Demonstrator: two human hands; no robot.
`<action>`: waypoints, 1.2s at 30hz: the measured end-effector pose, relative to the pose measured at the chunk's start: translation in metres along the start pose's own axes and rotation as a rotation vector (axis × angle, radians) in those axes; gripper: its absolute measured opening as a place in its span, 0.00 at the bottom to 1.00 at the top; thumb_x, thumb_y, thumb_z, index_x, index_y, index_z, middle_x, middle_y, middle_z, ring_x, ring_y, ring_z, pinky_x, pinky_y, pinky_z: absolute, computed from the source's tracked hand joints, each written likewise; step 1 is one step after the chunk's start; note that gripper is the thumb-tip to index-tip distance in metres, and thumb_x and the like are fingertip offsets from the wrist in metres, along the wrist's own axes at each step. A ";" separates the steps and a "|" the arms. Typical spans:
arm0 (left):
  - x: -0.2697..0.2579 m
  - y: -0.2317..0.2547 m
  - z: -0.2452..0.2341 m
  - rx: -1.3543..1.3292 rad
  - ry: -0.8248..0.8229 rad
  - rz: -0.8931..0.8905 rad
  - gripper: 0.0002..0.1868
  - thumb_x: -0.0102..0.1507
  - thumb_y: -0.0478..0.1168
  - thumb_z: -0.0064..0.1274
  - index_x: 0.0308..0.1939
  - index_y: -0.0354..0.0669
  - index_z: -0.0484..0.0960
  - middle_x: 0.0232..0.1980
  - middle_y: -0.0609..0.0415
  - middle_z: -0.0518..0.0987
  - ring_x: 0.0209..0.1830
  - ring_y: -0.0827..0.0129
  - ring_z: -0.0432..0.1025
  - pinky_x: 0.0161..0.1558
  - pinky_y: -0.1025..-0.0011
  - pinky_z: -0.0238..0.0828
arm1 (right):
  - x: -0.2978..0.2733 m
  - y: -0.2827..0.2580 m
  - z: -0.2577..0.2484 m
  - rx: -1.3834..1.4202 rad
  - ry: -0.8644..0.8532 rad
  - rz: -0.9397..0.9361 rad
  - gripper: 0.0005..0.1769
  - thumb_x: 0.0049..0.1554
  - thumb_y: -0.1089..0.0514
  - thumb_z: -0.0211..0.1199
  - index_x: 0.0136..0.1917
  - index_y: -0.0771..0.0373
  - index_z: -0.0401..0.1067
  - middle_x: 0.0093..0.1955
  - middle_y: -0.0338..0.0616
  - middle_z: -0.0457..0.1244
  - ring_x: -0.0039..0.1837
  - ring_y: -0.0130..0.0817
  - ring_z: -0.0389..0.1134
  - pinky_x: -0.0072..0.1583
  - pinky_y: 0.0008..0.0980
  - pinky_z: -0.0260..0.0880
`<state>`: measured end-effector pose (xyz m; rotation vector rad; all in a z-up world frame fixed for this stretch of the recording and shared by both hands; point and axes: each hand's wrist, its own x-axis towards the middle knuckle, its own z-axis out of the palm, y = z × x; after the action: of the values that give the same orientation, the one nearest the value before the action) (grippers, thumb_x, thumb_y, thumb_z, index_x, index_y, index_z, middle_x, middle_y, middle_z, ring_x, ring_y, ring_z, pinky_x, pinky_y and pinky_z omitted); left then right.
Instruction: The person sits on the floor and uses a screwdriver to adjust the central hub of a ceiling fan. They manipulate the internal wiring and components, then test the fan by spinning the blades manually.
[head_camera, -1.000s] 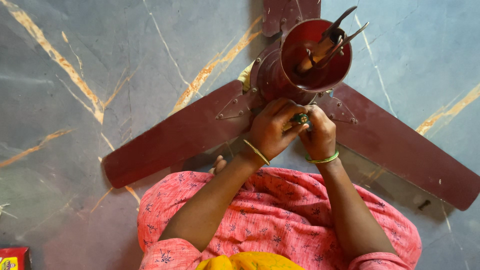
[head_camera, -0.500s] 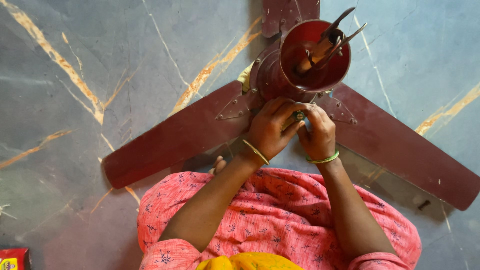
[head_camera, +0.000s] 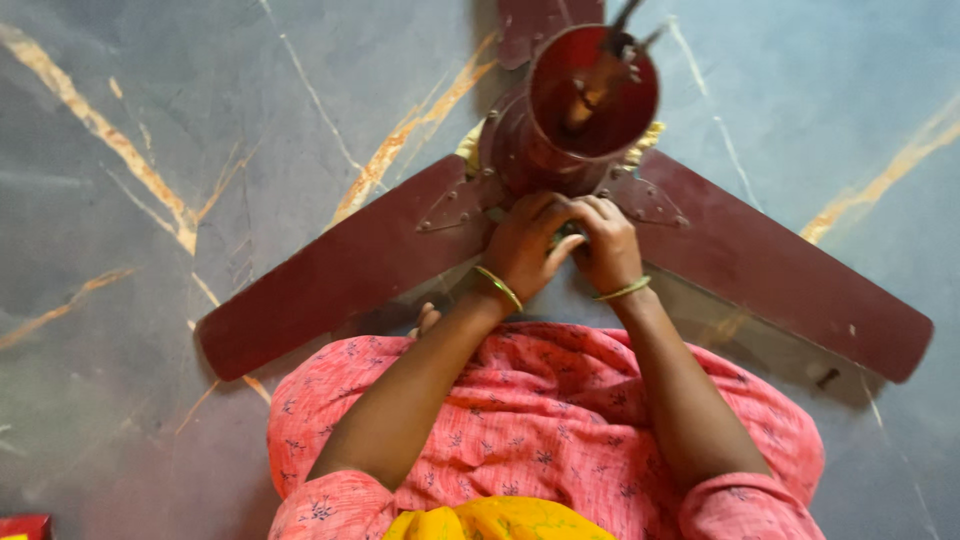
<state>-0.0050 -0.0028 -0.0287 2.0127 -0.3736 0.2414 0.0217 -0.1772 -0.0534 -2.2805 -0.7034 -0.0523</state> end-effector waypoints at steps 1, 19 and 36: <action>-0.002 -0.003 0.002 -0.009 -0.010 0.019 0.19 0.61 0.36 0.62 0.53 0.43 0.74 0.51 0.46 0.76 0.55 0.49 0.71 0.59 0.56 0.68 | -0.002 0.001 0.001 -0.022 0.002 -0.007 0.22 0.45 0.69 0.64 0.55 0.63 0.71 0.55 0.52 0.66 0.58 0.54 0.67 0.58 0.46 0.70; -0.094 0.040 0.007 0.051 -0.030 -0.228 0.12 0.59 0.37 0.65 0.44 0.40 0.79 0.44 0.46 0.79 0.44 0.50 0.77 0.45 0.59 0.73 | -0.085 -0.031 -0.016 -0.100 -0.090 0.218 0.10 0.56 0.61 0.65 0.52 0.57 0.74 0.51 0.48 0.67 0.56 0.52 0.68 0.55 0.48 0.70; -0.159 0.004 0.008 0.196 0.132 -0.248 0.10 0.55 0.30 0.64 0.39 0.39 0.81 0.45 0.45 0.80 0.48 0.49 0.75 0.50 0.60 0.72 | -0.154 -0.047 -0.006 -0.097 0.009 0.238 0.09 0.54 0.60 0.66 0.50 0.56 0.76 0.50 0.49 0.68 0.54 0.52 0.70 0.55 0.46 0.72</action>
<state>-0.1549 0.0136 -0.0808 2.1977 -0.0154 0.2613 -0.1318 -0.2263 -0.0555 -2.4398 -0.4293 0.0170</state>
